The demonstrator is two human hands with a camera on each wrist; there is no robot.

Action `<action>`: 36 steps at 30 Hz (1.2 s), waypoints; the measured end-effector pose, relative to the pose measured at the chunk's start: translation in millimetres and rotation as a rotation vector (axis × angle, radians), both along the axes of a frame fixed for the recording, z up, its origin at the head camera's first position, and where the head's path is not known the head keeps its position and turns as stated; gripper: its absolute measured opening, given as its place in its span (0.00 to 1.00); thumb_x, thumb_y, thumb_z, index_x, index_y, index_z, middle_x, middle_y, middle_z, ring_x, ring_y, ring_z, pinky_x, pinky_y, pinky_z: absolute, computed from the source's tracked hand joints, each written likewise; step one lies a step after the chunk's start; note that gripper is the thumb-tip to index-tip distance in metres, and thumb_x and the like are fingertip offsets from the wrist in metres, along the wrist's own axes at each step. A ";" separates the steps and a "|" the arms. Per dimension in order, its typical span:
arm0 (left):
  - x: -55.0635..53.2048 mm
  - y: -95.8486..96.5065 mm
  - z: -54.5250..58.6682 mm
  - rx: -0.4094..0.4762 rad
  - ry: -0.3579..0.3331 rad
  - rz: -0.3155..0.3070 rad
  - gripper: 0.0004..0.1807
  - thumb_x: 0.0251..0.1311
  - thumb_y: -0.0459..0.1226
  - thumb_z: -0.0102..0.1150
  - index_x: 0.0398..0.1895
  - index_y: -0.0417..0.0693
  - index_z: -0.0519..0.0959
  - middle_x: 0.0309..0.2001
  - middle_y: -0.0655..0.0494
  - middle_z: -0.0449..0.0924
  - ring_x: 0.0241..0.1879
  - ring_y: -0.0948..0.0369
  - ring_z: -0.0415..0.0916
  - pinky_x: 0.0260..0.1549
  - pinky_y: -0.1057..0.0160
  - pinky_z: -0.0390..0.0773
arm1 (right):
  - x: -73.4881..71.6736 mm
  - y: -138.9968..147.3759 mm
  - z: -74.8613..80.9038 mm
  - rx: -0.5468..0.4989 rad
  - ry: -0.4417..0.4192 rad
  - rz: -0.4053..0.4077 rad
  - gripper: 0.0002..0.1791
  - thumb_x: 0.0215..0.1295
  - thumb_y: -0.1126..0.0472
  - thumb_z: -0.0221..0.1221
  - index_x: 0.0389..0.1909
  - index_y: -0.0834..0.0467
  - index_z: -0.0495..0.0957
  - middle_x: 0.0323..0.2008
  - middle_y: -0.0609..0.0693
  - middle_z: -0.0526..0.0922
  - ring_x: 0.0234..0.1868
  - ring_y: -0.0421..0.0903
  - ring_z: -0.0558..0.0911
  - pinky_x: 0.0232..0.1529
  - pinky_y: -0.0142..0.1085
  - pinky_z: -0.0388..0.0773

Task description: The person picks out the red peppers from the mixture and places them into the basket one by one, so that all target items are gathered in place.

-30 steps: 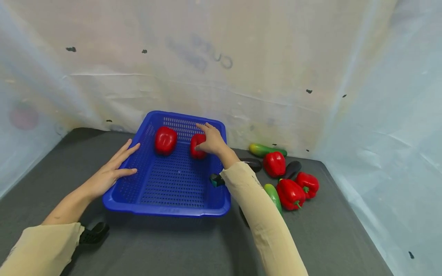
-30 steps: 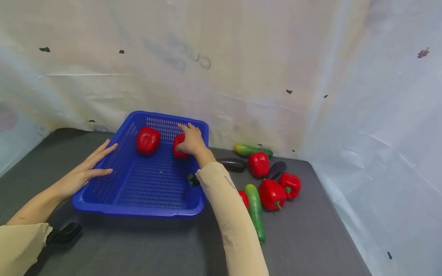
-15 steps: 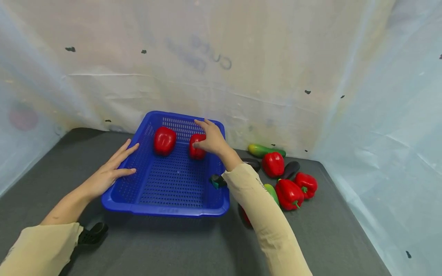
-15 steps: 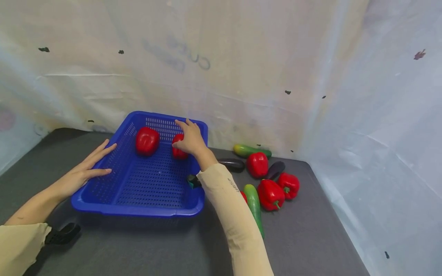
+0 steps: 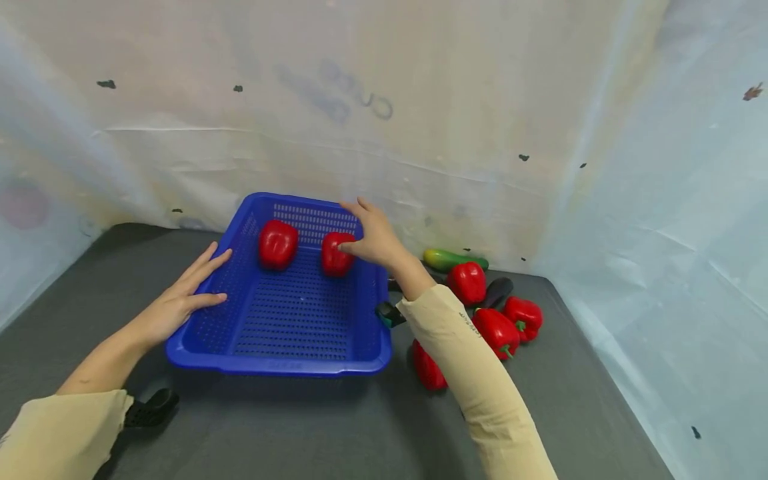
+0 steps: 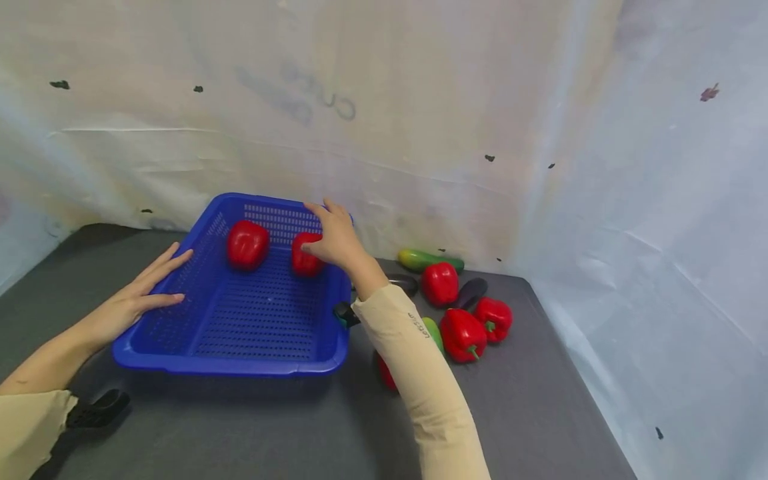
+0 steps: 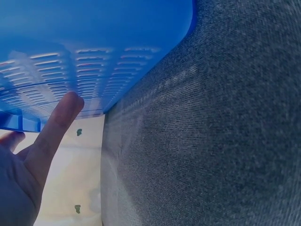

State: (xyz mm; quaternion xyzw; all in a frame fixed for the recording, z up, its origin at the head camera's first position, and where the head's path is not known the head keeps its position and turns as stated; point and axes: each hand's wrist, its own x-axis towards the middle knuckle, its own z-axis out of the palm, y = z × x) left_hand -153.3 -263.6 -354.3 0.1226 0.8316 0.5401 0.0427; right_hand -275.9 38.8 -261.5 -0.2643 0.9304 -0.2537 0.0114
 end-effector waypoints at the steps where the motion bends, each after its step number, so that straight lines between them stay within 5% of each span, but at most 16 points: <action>1: 0.1 -0.3 -0.2 -0.003 -0.001 0.001 0.38 0.70 0.38 0.45 0.77 0.52 0.39 0.76 0.54 0.15 0.71 0.38 0.14 0.56 0.21 0.39 | 0.5 1.8 0.6 -0.007 -0.005 0.000 0.42 0.57 0.60 0.66 0.72 0.53 0.59 0.75 0.60 0.50 0.75 0.57 0.51 0.72 0.51 0.54; 16: -0.3 -2.3 0.2 -0.046 -0.017 0.010 0.38 0.71 0.39 0.43 0.77 0.53 0.37 0.75 0.52 0.14 0.70 0.33 0.16 0.51 0.20 0.49 | 2.4 34.8 -1.4 -0.028 0.041 0.003 0.42 0.56 0.60 0.65 0.72 0.53 0.60 0.75 0.61 0.51 0.74 0.58 0.53 0.71 0.52 0.54; 36: -1.5 -0.8 0.0 -0.019 -0.025 0.004 0.38 0.72 0.40 0.43 0.77 0.55 0.37 0.75 0.54 0.14 0.71 0.34 0.16 0.52 0.20 0.47 | -5.6 84.3 -11.8 -0.039 0.067 -0.006 0.42 0.56 0.59 0.65 0.72 0.55 0.60 0.74 0.61 0.51 0.74 0.59 0.54 0.69 0.56 0.56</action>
